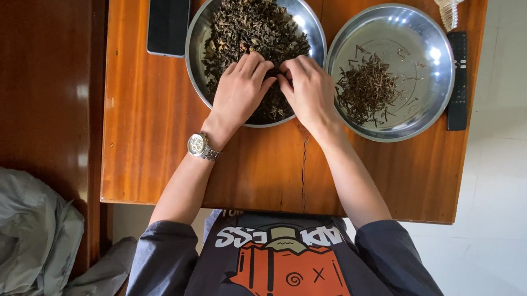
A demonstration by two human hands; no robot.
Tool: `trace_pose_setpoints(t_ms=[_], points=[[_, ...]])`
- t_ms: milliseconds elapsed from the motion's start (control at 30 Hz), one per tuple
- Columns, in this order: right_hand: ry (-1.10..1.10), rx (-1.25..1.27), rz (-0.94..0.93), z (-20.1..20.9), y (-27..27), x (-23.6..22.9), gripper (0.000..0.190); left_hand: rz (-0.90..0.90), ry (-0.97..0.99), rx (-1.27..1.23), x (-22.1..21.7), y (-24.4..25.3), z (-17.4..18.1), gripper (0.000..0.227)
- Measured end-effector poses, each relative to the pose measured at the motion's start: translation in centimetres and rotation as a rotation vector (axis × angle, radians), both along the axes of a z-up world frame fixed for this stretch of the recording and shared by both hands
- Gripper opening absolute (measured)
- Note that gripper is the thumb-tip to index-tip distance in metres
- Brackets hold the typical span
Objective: Sorting dried tea leaves by hand to remove stems and debris into a separate metal tray
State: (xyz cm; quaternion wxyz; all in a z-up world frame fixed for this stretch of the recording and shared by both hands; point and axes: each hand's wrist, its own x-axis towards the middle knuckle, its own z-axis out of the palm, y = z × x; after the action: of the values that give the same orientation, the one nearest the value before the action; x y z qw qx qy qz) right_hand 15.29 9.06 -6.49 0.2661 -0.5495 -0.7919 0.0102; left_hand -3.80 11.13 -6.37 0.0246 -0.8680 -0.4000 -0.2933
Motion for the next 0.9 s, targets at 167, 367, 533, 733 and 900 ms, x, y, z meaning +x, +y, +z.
trace_pose_setpoints(t_ms=[167,367,533,733,900], points=[[0.041,0.033,0.008,0.5,-0.1,-0.4,0.015,-0.013,-0.028,-0.019,0.1,0.1,-0.2,0.021],[0.112,0.088,0.001,-1.2,0.2,-0.4,0.014,-0.041,-0.016,0.038,0.3,0.0,0.2,0.015],[0.189,0.104,0.019,-1.0,0.1,-0.7,0.014,-0.05,-0.02,0.065,0.2,-0.2,0.7,0.012],[0.313,0.15,0.043,-0.7,0.3,-0.6,0.012,-0.034,-0.061,0.117,0.4,-0.1,1.2,0.011],[0.336,0.162,0.036,-1.4,0.3,-0.6,0.012,-0.015,-0.049,0.142,0.2,0.0,0.3,0.013]])
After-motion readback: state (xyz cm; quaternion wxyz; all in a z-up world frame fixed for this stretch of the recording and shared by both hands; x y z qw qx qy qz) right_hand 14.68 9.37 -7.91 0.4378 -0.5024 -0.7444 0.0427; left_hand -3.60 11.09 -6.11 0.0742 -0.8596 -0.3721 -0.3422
